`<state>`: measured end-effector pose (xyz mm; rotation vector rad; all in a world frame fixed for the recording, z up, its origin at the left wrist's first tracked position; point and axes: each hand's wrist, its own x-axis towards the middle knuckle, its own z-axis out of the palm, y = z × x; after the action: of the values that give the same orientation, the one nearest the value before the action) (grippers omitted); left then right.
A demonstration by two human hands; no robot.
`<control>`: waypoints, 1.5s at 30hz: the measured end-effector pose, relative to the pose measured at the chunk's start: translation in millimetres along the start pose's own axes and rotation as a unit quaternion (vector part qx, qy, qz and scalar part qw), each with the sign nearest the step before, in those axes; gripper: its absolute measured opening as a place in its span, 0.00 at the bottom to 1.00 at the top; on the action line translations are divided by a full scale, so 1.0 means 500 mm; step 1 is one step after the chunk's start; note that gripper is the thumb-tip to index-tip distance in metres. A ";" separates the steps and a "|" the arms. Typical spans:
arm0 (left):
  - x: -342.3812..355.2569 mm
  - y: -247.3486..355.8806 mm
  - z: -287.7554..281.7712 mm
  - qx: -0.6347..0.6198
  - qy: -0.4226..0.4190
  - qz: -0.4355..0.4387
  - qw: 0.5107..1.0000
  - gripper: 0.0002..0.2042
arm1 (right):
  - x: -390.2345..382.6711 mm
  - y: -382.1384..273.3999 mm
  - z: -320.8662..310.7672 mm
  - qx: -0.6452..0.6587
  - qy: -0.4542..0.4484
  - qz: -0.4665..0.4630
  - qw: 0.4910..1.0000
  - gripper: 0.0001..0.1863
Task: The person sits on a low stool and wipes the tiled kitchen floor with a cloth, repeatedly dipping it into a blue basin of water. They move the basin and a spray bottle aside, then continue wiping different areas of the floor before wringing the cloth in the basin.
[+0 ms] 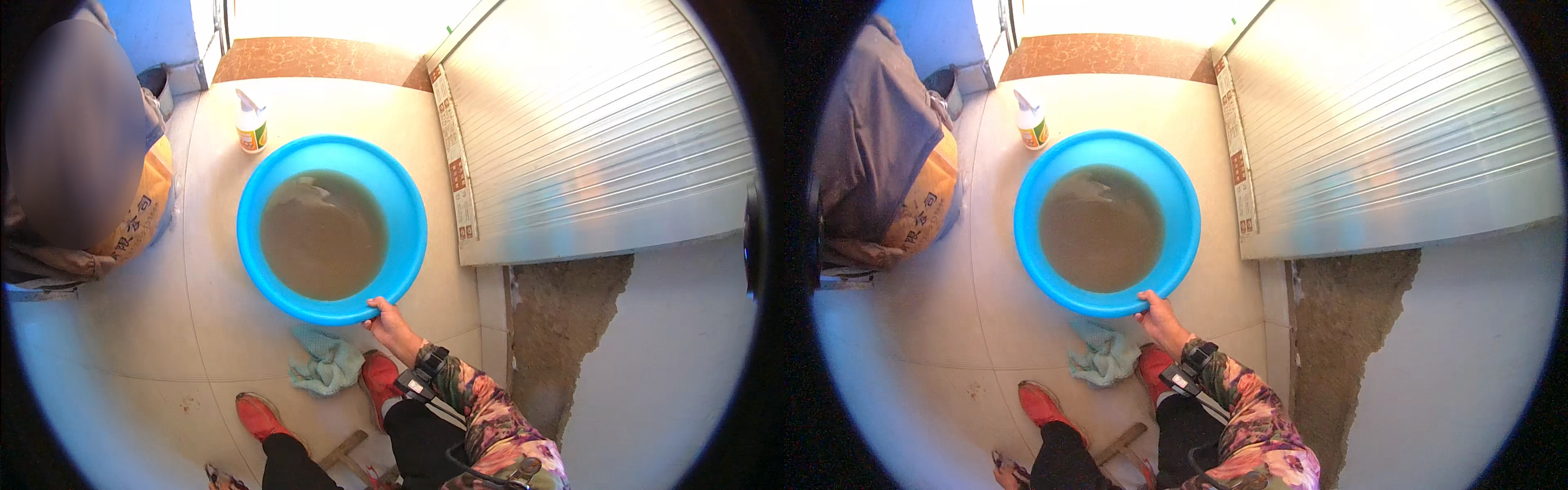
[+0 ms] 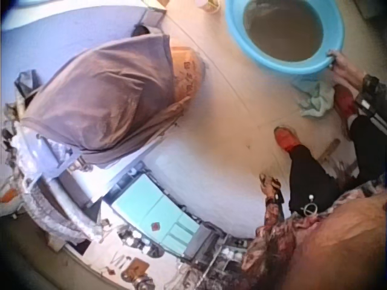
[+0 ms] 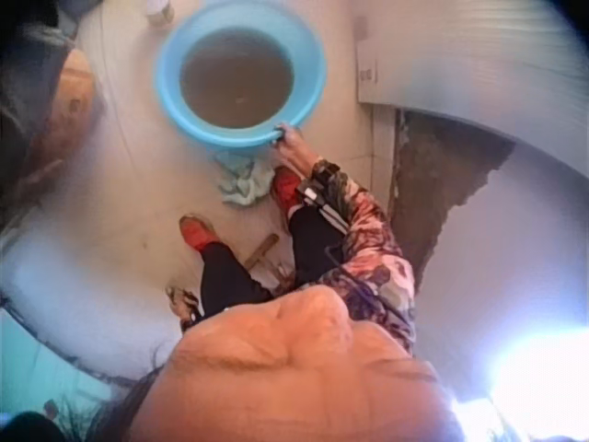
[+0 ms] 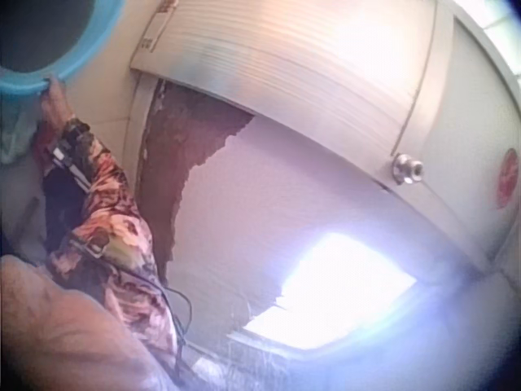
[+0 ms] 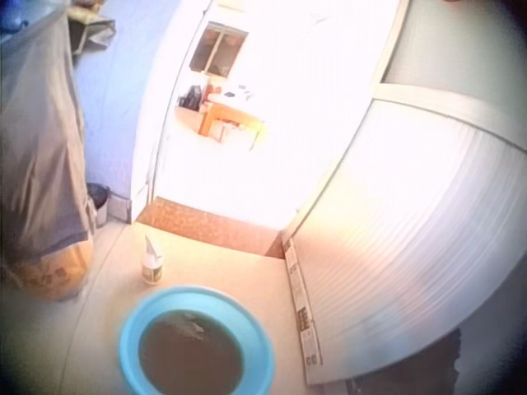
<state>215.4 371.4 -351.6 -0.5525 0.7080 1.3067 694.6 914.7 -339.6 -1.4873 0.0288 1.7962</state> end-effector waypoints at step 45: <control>-0.077 -0.132 0.239 0.540 0.476 0.148 0.679 0.20 | 0.233 -0.210 0.239 -0.126 -0.117 -0.230 0.958 0.26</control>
<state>294.4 419.8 -244.0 -0.0564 2.3143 0.5447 655.9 1107.6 -353.2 -1.3034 -0.6363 1.6126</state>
